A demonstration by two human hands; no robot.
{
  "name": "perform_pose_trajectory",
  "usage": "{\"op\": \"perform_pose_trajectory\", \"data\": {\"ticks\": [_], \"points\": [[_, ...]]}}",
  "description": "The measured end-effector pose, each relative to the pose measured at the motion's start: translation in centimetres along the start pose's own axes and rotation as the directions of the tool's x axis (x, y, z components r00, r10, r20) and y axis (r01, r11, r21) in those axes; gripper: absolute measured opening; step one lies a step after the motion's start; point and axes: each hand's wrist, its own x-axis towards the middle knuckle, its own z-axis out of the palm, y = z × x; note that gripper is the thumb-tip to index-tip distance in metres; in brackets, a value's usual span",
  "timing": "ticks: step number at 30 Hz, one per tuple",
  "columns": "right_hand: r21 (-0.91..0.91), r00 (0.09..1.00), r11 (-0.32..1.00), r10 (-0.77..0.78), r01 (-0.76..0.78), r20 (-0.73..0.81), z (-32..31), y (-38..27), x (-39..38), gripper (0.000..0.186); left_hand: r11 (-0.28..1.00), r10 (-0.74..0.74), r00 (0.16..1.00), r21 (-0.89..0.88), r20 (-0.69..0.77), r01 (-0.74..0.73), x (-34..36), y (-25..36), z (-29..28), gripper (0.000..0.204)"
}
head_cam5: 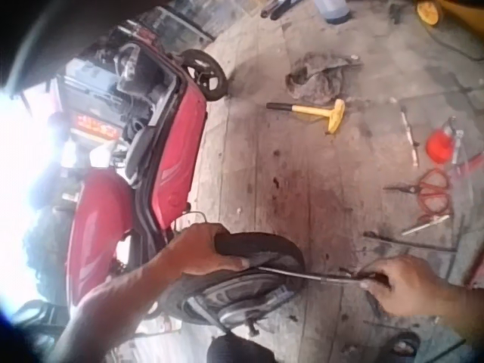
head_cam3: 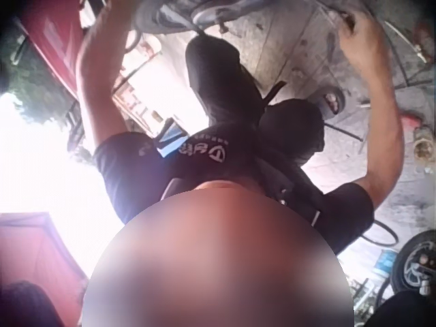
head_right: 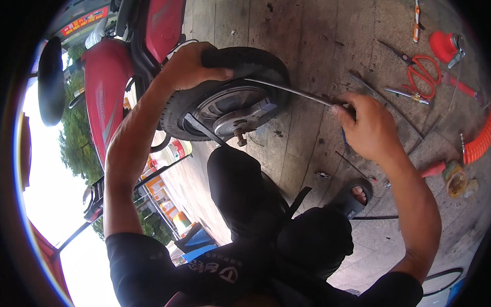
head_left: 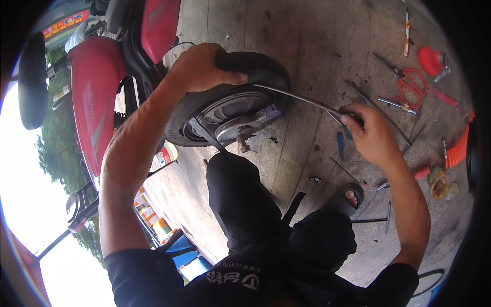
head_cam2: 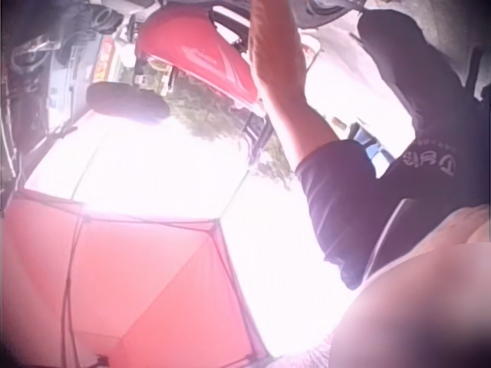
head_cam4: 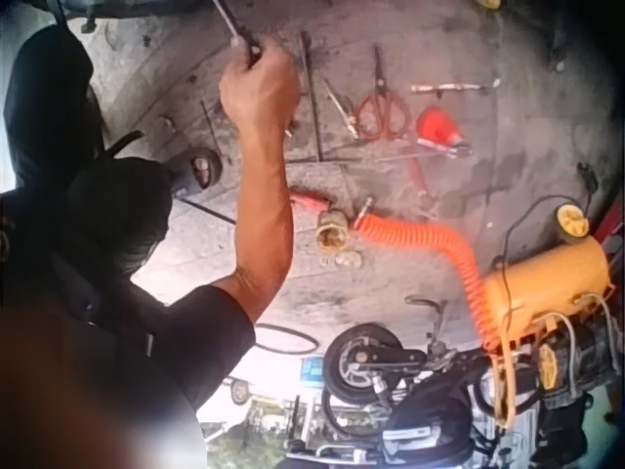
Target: The person removes a motorcycle tire from the wheel using a metal pry bar and a screwdriver. They pry the tire bead off the rim, detach the tire, and then use a screwdriver to work along the inner edge of the removed tire.
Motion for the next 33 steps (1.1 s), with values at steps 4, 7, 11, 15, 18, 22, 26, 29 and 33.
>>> {"op": "perform_pose_trajectory", "data": {"ticks": [4, 7, 11, 15, 18, 22, 26, 29, 33], "points": [[0.03, 0.998, 1.0, 0.004, -0.006, 0.063, -0.1, 0.3, -0.2, 0.029, 0.999, -0.006, 0.997, 0.041, -0.083, 0.01, -0.6, 0.6, 0.1, 0.076], [0.08, 0.997, 0.997, -0.024, 0.018, 0.072, 0.5, -0.5, -2.1, 0.026, 0.996, -0.043, 0.999, 0.071, -0.017, 0.044, -1.0, 1.2, -0.2, 0.079], [0.225, 0.975, 0.962, 0.113, -0.155, 0.191, 1.2, -1.2, -4.4, 0.025, 0.994, 0.009, 0.999, 0.106, -0.05, -0.003, -1.1, 1.5, -0.3, 0.081], [0.435, 0.993, 0.893, 0.085, -0.112, 0.082, 4.5, -1.1, -6.4, 0.024, 0.99, 0.058, 0.995, 0.134, -0.085, -0.046, -0.6, 1.4, 0.1, 0.082], [0.56, 0.985, 0.815, 0.172, -0.146, 0.007, 8.7, -0.3, -8.4, 0.024, 0.987, 0.071, 0.993, 0.152, -0.089, -0.057, 0.0, 1.4, 0.3, 0.083], [0.68, 0.981, 0.729, 0.178, -0.08, -0.075, 14.3, 0.8, -9.5, 0.021, 0.986, 0.099, 0.994, 0.136, -0.04, -0.093, 1.2, 1.6, -0.2, 0.085], [0.691, 0.977, 0.722, 0.132, 0.021, -0.168, 18.5, 1.8, -9.1, 0.018, 0.983, 0.121, 0.991, 0.144, -0.065, -0.11, 1.2, 1.5, -0.2, 0.084], [0.696, 0.972, 0.711, 0.077, 0.103, -0.222, 21.1, 2.9, -8.7, 0.019, 0.982, 0.146, 0.988, 0.132, -0.054, -0.138, 0.9, 1.5, 0.2, 0.084], [0.798, 0.983, 0.594, 0.065, 0.099, -0.171, 24.0, 3.8, -8.0, 0.02, 0.987, 0.126, 0.992, 0.103, -0.024, -0.123, 0.9, 1.5, 0.0, 0.083]]}}
